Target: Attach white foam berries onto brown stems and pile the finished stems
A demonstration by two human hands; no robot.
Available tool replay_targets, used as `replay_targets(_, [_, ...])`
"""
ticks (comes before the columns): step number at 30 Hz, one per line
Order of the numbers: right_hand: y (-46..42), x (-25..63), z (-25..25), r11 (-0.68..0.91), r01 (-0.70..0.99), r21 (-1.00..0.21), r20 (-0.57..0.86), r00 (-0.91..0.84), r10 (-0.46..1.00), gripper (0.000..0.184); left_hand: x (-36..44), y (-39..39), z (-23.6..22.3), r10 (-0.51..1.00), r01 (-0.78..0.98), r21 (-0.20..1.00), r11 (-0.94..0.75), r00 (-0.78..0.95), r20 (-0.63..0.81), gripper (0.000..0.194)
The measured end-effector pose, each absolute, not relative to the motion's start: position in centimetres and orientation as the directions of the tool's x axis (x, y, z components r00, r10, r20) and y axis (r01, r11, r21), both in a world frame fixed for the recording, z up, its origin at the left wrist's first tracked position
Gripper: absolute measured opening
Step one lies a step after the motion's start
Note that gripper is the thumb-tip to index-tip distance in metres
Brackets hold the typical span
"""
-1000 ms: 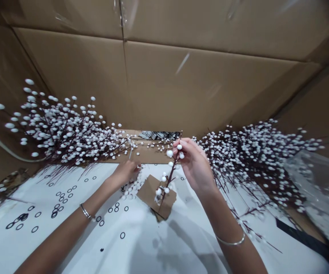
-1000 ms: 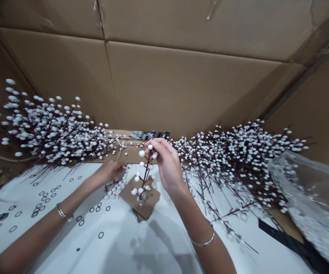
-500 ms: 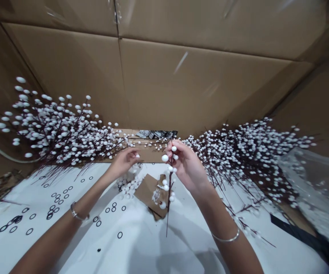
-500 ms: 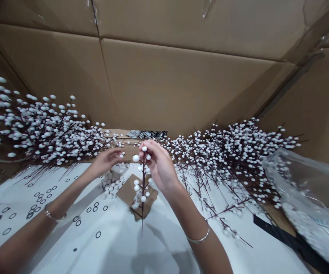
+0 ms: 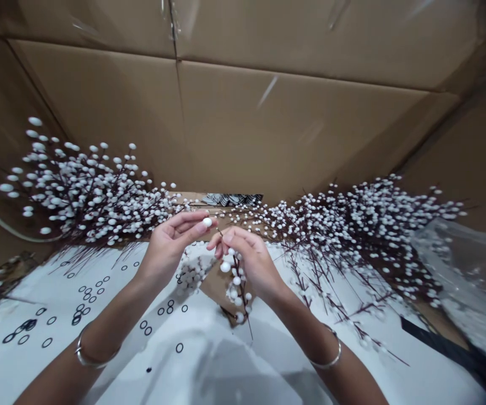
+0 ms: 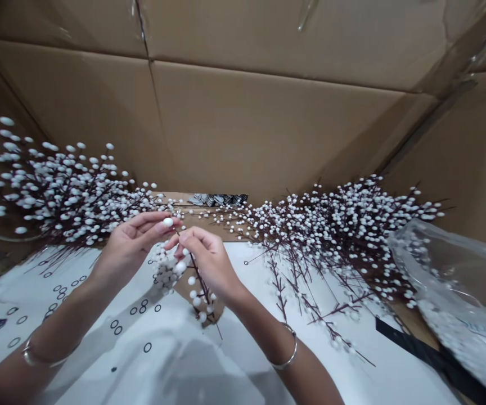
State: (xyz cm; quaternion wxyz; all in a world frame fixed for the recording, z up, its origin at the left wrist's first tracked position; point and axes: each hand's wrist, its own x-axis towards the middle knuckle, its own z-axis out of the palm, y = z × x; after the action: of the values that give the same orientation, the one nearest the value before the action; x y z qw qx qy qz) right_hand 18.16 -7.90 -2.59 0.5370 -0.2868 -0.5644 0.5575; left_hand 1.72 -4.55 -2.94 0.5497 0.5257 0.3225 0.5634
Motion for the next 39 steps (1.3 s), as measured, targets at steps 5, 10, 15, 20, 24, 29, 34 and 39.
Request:
replay_targets(5, [-8.0, 17.9, -2.7, 0.374, -0.198, -0.906, 0.413, -0.215, 0.885, 0.026, 2.2, -5.3, -2.6, 0.967, -0.377, 0.920, -0.104, 0.177, 0.182, 0.024])
replay_targets(10, [-8.1, 17.8, -2.7, 0.441, -0.127, -0.889, 0.458, -0.173, 0.872, 0.027, 2.5, -5.7, -2.6, 0.975, -0.414, 0.909, -0.050, 0.176, 0.133, 0.027])
replay_targets(15, [-8.2, 17.7, -2.8, 0.474, -0.117, -0.873, 0.488, -0.166, 0.857, 0.026, 2.7, -6.0, -2.6, 0.978, -0.456, 0.889, -0.039, 0.166, 0.128, 0.025])
replay_targets(20, [-8.3, 17.7, -2.8, 0.462, -0.098, -0.881, 0.472, -0.153, 0.868, 0.027, 2.8, -6.2, -2.4, 0.977, -0.467, 0.884, -0.028, 0.173, 0.122, 0.023])
replay_targets(24, [-8.3, 17.7, -2.7, 0.453, -0.085, -0.888, 0.461, -0.144, 0.876, 0.027, 2.9, -6.3, -2.6, 0.978, -0.457, 0.888, -0.052, 0.156, 0.137, 0.024])
replay_targets(29, [-8.4, 17.9, -2.6, 0.465, -0.051, -0.884, 0.467, -0.153, 0.871, 0.024, 2.9, -6.3, -2.9, 0.972, -0.399, 0.904, -0.153, 0.103, 0.210, 0.022])
replay_targets(34, [-8.6, 18.3, -2.3, 0.457, -0.005, -0.889, 0.450, -0.187, 0.873, 0.021, 2.8, -6.7, -2.8, 0.947, -0.287, 0.914, -0.288, 0.059, 0.316, 0.019])
replay_targets(39, [-8.8, 18.5, -2.0, 0.474, 0.028, -0.880, 0.459, -0.205, 0.864, 0.020, 2.8, -6.8, -2.6, 0.940, -0.248, 0.916, -0.316, 0.047, 0.337, 0.015])
